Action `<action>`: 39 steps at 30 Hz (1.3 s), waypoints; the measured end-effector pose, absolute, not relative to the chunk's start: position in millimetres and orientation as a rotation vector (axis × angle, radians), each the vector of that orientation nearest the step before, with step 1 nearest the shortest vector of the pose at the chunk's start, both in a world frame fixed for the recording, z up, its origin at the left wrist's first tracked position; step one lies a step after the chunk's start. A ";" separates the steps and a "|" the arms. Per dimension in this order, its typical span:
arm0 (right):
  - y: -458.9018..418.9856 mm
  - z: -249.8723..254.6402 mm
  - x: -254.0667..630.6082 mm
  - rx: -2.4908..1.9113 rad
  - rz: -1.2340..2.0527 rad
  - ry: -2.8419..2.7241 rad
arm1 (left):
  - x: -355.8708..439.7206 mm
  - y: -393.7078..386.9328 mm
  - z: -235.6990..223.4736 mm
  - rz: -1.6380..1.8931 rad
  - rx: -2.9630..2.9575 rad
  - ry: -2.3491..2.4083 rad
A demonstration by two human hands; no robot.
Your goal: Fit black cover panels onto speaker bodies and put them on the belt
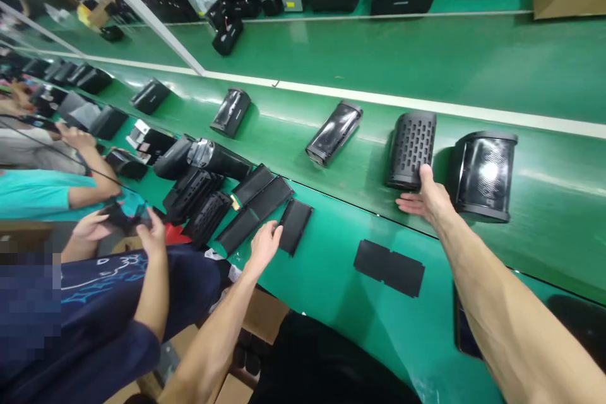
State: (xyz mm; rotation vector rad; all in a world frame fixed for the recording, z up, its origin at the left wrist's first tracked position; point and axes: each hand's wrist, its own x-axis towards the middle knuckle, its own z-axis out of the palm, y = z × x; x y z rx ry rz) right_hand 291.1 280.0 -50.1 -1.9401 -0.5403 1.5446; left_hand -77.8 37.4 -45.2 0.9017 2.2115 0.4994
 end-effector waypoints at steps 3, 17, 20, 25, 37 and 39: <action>224.5 -50.4 290.3 -1.949 1.431 -0.693 | -70.4 42.5 -49.5 0.511 0.880 2.095; 3.7 -24.0 256.4 -1.535 1.802 -0.658 | 55.0 -16.7 -15.6 0.799 0.422 1.437; 4.3 -1.1 295.8 -1.445 1.985 -0.658 | 39.5 -16.8 -1.0 0.842 0.290 1.400; -5.0 15.6 330.2 -1.366 2.187 -0.636 | 20.2 -5.4 11.5 0.707 0.360 1.290; -22.3 5.9 336.8 -1.370 2.228 -0.678 | 25.7 -24.7 6.8 0.663 0.407 1.161; -21.4 6.5 336.1 -1.425 2.207 -0.737 | 25.3 -26.1 4.3 0.672 0.438 1.173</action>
